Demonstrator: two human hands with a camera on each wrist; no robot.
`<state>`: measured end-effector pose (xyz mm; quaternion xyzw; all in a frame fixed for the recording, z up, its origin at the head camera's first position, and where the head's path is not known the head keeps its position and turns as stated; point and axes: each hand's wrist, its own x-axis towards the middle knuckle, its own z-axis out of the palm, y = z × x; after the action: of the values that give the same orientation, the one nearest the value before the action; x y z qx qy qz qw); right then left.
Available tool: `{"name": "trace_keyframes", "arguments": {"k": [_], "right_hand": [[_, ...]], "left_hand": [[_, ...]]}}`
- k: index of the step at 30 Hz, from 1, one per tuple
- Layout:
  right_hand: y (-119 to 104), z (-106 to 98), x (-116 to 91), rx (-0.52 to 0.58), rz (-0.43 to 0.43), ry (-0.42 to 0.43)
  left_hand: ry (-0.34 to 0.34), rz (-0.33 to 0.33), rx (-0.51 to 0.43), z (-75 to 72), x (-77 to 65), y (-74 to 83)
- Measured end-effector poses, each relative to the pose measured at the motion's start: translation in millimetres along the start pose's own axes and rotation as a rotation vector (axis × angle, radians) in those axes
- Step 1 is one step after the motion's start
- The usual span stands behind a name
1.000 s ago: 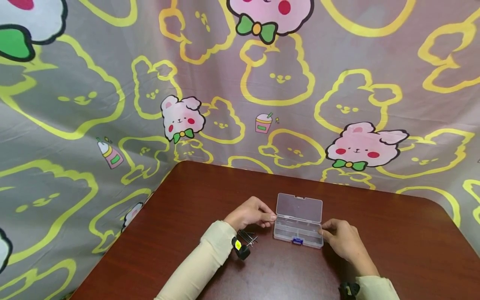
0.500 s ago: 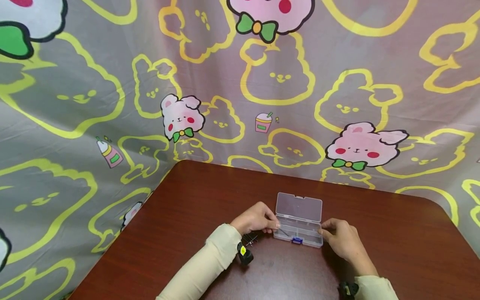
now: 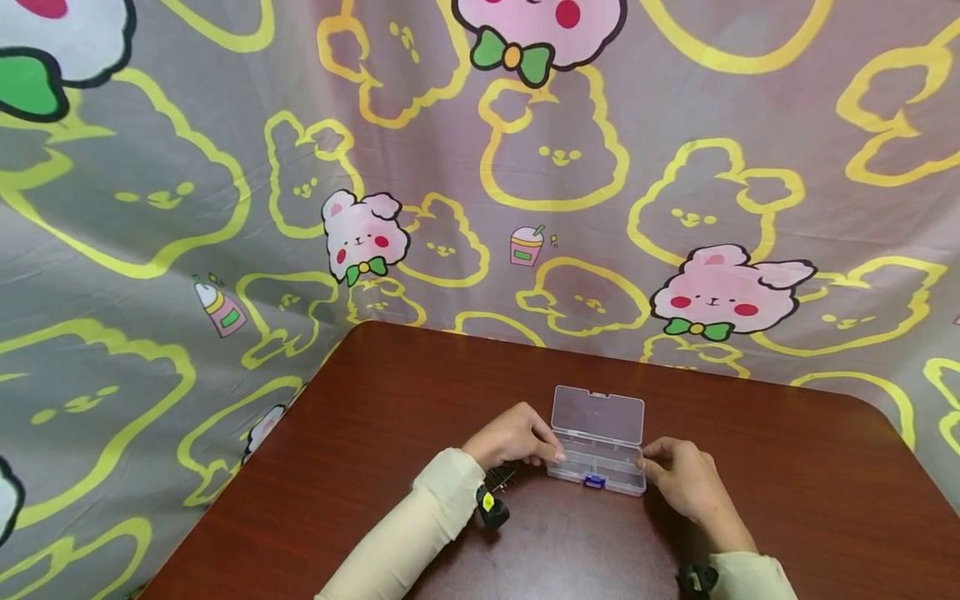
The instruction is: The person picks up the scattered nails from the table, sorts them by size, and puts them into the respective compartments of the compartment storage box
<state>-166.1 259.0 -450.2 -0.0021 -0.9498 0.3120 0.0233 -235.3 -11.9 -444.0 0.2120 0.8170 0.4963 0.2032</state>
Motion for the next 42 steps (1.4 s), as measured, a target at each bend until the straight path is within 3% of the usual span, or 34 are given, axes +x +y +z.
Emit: {"name": "trace_keyframes", "arguments": {"k": [14, 20, 32, 42], "right_hand": [[1, 0, 0, 0.007, 0.013, -0.009], [-1, 0, 0, 0.085, 0.062, -0.041], [-5, -2, 2, 0.153, 0.097, -0.06], [0, -2, 3, 0.247, 0.171, -0.074]], "left_hand": [[0.078, -0.002, -0.031, -21.8, -29.5, -6.3], [0.076, -0.029, -0.066, -25.1, -42.6, -11.1], [0.069, -0.087, -0.241, -33.9, -61.7, -22.3], [0.086, -0.095, -0.168, -40.5, -79.8, -38.5]]}}
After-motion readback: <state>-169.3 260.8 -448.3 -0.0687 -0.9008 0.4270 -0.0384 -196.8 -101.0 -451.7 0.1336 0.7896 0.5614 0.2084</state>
